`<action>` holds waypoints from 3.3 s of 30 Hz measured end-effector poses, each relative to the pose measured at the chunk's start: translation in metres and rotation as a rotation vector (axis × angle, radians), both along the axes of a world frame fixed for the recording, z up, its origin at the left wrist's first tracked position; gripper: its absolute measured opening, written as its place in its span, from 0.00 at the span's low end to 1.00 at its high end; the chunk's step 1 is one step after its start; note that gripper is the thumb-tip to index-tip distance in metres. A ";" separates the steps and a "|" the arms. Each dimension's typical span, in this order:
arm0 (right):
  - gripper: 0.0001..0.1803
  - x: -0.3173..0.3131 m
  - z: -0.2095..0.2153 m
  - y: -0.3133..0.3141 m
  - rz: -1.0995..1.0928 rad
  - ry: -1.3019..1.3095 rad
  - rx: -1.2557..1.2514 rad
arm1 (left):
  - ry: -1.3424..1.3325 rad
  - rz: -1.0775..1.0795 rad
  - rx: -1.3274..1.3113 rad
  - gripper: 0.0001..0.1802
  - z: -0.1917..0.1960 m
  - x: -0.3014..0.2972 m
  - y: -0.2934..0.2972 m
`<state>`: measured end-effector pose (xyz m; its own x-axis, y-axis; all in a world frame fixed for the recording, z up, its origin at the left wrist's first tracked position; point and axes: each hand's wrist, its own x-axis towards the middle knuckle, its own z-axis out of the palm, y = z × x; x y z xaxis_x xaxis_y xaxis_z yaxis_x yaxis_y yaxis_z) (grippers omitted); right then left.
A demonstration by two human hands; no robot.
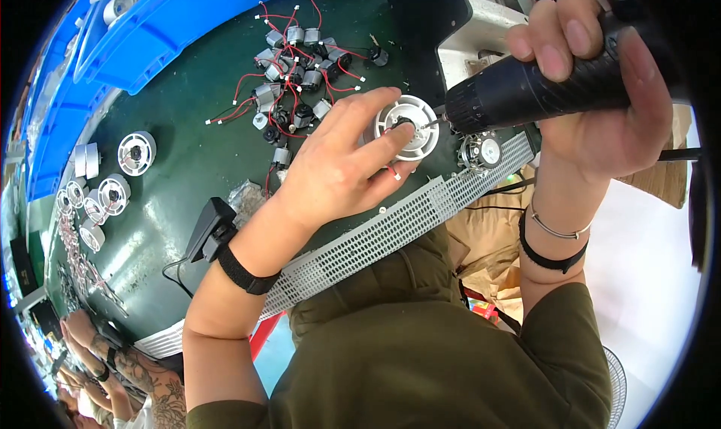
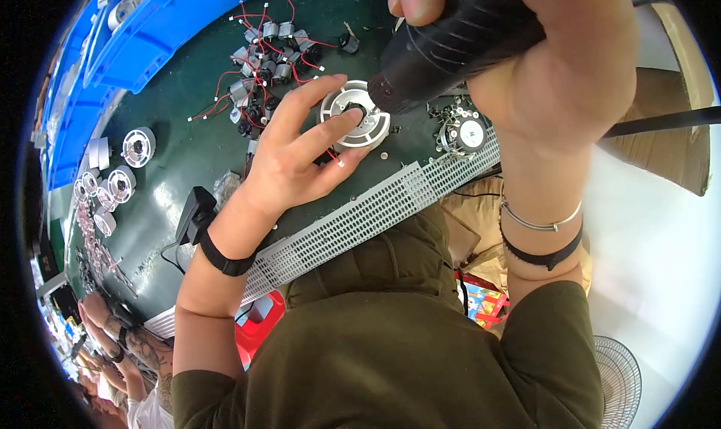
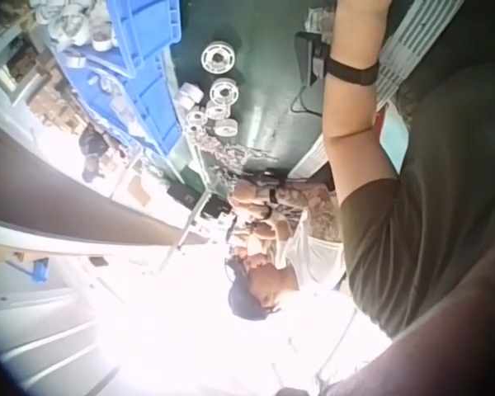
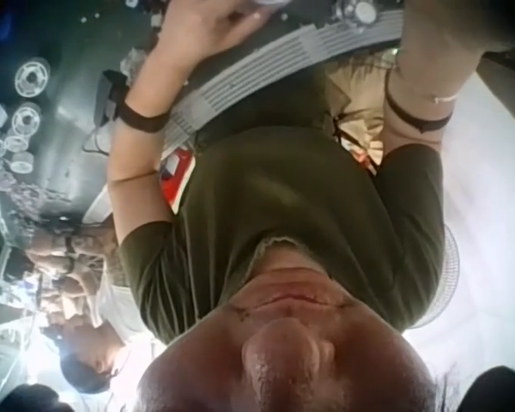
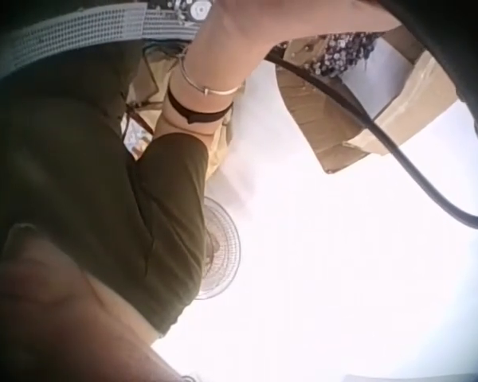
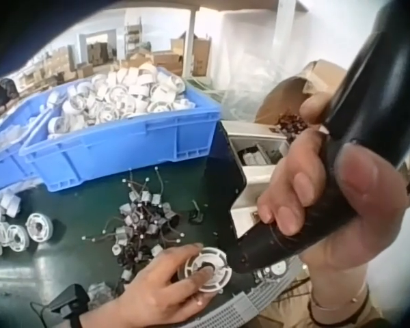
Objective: The person assembles a device by fitting a motor into a plastic housing, driving screws into the assembly with a power screwdriver, and repeating the process.
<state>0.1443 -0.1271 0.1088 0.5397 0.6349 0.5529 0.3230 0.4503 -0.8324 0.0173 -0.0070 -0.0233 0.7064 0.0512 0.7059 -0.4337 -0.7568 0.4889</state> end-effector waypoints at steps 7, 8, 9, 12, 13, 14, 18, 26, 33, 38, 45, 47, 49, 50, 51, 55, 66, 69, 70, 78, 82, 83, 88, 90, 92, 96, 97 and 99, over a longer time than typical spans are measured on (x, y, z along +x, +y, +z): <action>0.28 -0.002 -0.004 0.004 0.029 0.027 -0.018 | -0.009 -0.005 0.003 0.19 0.001 0.000 -0.001; 0.28 -0.002 -0.004 0.004 0.032 0.030 -0.020 | -0.009 -0.005 0.003 0.19 0.001 0.001 -0.001; 0.28 -0.002 -0.004 0.003 0.035 0.033 -0.023 | -0.011 -0.006 0.006 0.19 0.001 0.000 -0.001; 0.28 -0.010 -0.003 -0.002 0.043 0.043 -0.035 | -0.007 -0.005 0.009 0.19 0.001 0.000 -0.002; 0.28 -0.010 -0.003 -0.001 0.046 0.045 -0.040 | -0.001 -0.003 0.011 0.19 0.001 0.001 -0.002; 0.28 -0.009 -0.003 0.000 0.049 0.048 -0.046 | -0.001 -0.003 0.007 0.19 0.000 0.001 -0.001; 0.26 -0.007 -0.008 0.000 0.077 0.051 -0.045 | 0.007 -0.005 -0.001 0.18 0.001 0.001 0.002; 0.20 -0.009 -0.011 0.000 0.148 0.026 0.060 | 0.030 -0.010 0.015 0.17 0.010 -0.001 0.001; 0.20 -0.023 0.000 0.004 0.010 0.006 -0.014 | 0.053 0.039 -0.012 0.23 0.007 -0.004 -0.005; 0.11 0.011 0.039 -0.019 0.145 0.275 0.175 | 0.204 0.212 0.017 0.29 0.067 -0.022 0.038; 0.17 0.012 0.012 -0.002 -0.099 0.042 -0.042 | 0.521 0.881 0.476 0.24 0.052 -0.139 0.179; 0.18 0.013 0.007 -0.003 -0.095 0.036 -0.042 | 0.358 0.892 0.493 0.23 0.065 -0.120 0.157; 0.18 0.014 0.004 0.003 -0.153 -0.035 -0.066 | 0.206 0.825 0.396 0.22 0.065 -0.100 0.118; 0.18 0.017 0.004 0.007 -0.151 -0.037 -0.062 | 0.283 0.705 0.480 0.21 0.059 -0.089 0.106; 0.18 0.022 0.000 0.012 -0.144 -0.035 -0.029 | 0.316 0.658 0.587 0.20 0.050 -0.075 0.097; 0.19 0.008 -0.007 0.029 -0.284 0.050 -0.008 | 0.552 0.540 0.436 0.10 0.022 -0.059 0.115; 0.16 -0.043 -0.053 0.055 0.105 -0.371 -0.423 | 0.252 0.049 0.196 0.02 0.111 -0.039 0.083; 0.11 -0.043 -0.039 0.046 0.079 -0.388 -0.481 | 0.290 -0.032 0.132 0.03 0.121 -0.035 0.078; 0.11 -0.040 -0.040 0.041 0.068 -0.323 -0.494 | 0.231 0.073 0.116 0.06 0.129 -0.033 0.084; 0.09 -0.029 -0.035 0.021 0.012 -0.148 -0.644 | 0.593 0.740 0.488 0.27 0.139 0.030 0.286; 0.15 -0.022 -0.040 0.011 0.001 -0.195 -0.512 | 1.085 0.650 0.740 0.34 0.124 0.063 0.310; 0.15 -0.022 -0.039 0.007 -0.010 -0.186 -0.520 | 1.159 0.624 0.764 0.35 0.122 0.062 0.315; 0.22 -0.018 -0.033 -0.013 0.063 0.183 -0.561 | 0.418 0.795 0.518 0.30 0.141 0.034 0.288; 0.19 -0.014 -0.038 -0.019 0.056 0.325 -0.394 | 0.547 0.469 0.020 0.26 0.159 0.017 0.229; 0.19 -0.006 -0.041 -0.026 0.003 0.241 -0.371 | 0.734 0.049 -0.133 0.31 0.154 -0.005 0.159; 0.19 -0.003 -0.042 -0.035 0.009 0.263 -0.309 | 0.575 -0.093 0.008 0.34 0.089 -0.008 0.041; 0.19 -0.008 -0.041 -0.032 0.022 0.262 -0.311 | 0.464 -0.034 0.042 0.34 0.068 -0.006 0.025; 0.19 -0.016 -0.041 -0.031 -0.049 0.165 -0.263 | 0.322 -0.078 0.082 0.34 0.043 0.004 0.011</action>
<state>0.1283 -0.1582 0.0683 0.6421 0.7152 0.2759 0.1904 0.1998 -0.9612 0.0214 0.0035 0.0201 0.8931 -0.0595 0.4459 -0.3255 -0.7697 0.5492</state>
